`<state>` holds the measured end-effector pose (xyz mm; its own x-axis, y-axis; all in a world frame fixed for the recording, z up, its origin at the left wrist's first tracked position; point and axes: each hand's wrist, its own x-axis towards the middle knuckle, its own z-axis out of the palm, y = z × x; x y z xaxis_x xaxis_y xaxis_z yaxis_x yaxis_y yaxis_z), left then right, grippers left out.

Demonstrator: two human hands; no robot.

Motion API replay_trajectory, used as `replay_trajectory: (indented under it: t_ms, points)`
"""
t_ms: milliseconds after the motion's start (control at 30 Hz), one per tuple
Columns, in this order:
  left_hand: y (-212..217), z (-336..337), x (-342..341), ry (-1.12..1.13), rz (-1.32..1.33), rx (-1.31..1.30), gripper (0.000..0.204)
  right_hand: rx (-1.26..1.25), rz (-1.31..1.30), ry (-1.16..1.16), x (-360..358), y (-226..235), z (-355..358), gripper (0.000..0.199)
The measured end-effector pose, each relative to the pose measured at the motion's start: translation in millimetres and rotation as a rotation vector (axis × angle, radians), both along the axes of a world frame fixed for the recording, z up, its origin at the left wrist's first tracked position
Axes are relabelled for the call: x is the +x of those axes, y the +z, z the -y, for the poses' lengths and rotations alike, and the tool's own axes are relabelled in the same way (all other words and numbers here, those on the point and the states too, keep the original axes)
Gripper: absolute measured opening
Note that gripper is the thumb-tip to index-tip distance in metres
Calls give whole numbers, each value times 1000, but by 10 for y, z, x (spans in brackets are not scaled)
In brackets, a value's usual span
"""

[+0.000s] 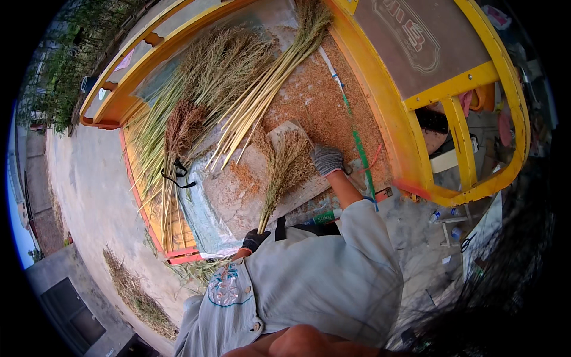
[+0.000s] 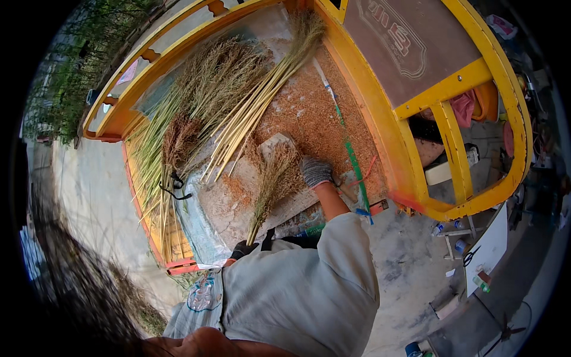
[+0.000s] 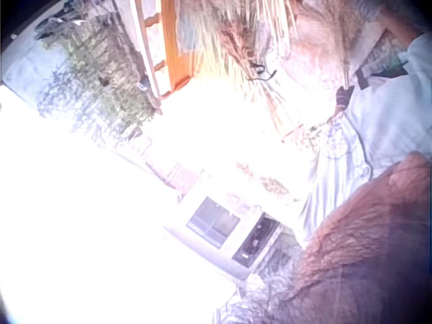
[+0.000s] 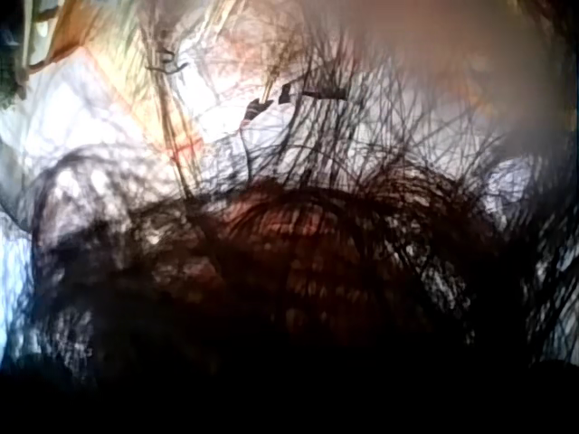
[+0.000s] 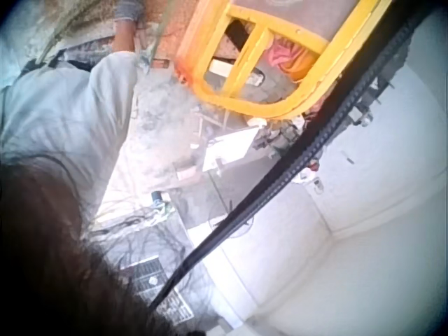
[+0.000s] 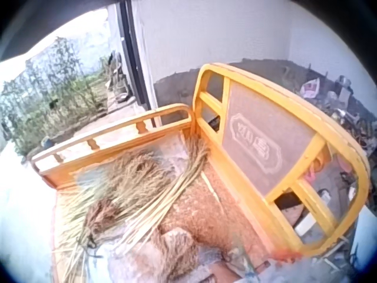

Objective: The person repeatedly strikes bundles of harvested grain stalks against a wooden board placed on the bed of a yellow utility vehicle. This action separates the grain kernels from the stalks, causing them to fall onto the vehicle bed. The person handles the stalks by hand, adjusting their grip and position between strikes.

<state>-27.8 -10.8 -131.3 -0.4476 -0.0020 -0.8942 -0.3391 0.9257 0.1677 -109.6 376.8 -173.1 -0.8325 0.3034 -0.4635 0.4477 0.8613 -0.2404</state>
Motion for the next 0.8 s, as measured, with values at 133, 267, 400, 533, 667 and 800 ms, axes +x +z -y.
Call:
replay_trajectory:
  t_ms: [133,267,400,533,667,800]
  points:
    - [-95,33,110,72,-1,35,57,-129,-158,391,508,546,876,33]
    - [-173,206,163,1,-19,9,62,-128,43,619,671,241,1083,28]
    - [-562,531,315,31,-21,68,62,-25,88,402,298,-94,218,30]
    - [-559,515,290,73,-30,128,62,-40,245,110,5,131,45,25]
    - [-629,439,261,-30,-77,59,61,-116,35,91,252,355,548,31]
    - [-464,273,182,-129,-108,-32,63,-204,104,566,657,431,1041,31]
